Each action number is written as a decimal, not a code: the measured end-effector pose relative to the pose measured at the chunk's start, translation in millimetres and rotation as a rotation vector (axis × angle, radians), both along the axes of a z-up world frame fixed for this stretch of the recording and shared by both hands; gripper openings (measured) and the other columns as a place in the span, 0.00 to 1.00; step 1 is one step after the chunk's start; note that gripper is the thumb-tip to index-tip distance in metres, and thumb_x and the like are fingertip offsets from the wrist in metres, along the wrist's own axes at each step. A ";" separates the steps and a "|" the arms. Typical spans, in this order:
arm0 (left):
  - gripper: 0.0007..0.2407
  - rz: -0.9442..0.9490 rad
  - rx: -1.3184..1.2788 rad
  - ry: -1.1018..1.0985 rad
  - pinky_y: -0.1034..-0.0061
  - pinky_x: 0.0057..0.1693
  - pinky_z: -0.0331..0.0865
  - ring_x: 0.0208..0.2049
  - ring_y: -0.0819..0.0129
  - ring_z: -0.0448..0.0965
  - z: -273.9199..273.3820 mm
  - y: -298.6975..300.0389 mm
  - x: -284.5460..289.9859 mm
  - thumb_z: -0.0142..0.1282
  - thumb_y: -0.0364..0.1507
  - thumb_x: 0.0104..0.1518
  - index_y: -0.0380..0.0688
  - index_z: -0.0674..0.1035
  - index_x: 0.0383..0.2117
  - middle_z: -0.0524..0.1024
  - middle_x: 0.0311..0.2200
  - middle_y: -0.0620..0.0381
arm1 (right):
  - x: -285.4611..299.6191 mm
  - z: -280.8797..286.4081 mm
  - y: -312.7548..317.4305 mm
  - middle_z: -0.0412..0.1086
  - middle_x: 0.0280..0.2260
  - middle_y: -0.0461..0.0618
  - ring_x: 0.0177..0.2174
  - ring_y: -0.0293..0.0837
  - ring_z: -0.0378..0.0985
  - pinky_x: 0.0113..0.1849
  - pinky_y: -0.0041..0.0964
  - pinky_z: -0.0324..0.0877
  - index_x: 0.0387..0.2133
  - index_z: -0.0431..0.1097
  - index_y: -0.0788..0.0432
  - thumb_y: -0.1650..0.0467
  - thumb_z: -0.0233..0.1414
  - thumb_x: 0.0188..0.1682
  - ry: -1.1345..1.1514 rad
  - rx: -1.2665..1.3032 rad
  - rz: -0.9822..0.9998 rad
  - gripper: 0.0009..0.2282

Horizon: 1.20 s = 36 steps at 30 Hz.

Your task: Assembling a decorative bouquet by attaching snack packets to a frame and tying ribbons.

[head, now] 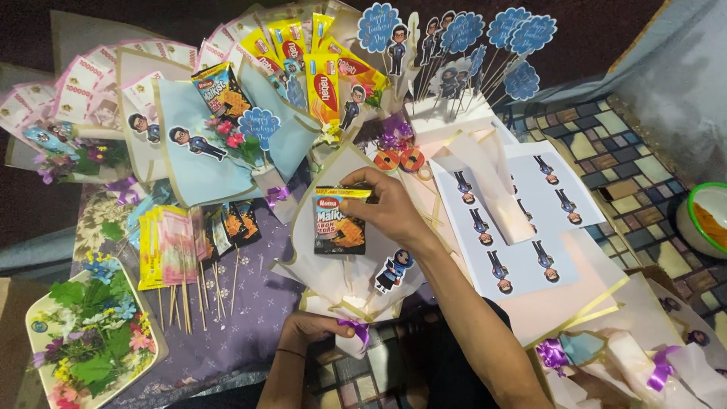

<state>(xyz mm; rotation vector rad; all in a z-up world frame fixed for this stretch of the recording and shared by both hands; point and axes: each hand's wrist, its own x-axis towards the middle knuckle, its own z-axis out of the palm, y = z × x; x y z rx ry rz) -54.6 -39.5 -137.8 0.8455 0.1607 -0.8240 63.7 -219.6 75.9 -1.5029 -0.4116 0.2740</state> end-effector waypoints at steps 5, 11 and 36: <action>0.21 -0.017 0.042 -0.046 0.73 0.44 0.71 0.32 0.58 0.76 4.7 -2.1 -0.9 0.58 0.09 0.29 0.26 0.73 0.37 0.75 0.34 0.42 | -0.4 -6.6 3.4 0.70 0.27 0.50 0.25 0.36 0.70 0.29 0.24 0.68 0.32 0.66 0.65 0.78 0.53 0.35 0.014 -0.052 0.033 0.10; 0.24 -0.057 -0.018 -0.067 0.73 0.48 0.68 0.37 0.57 0.75 27.0 -6.9 0.4 0.56 0.10 0.31 0.27 0.70 0.42 0.74 0.37 0.41 | 3.2 -16.7 4.7 0.70 0.28 0.49 0.26 0.36 0.70 0.30 0.24 0.68 0.32 0.67 0.65 0.79 0.53 0.34 -0.017 -0.091 0.035 0.10; 0.20 -0.256 0.042 -0.122 0.80 0.50 0.63 0.40 0.65 0.72 8.4 -2.6 5.1 0.56 0.22 0.41 0.28 0.70 0.44 0.72 0.42 0.47 | 14.2 -14.4 -10.4 0.68 0.20 0.48 0.21 0.34 0.67 0.25 0.23 0.63 0.24 0.70 0.65 0.77 0.53 0.35 -0.036 -0.198 -0.146 0.04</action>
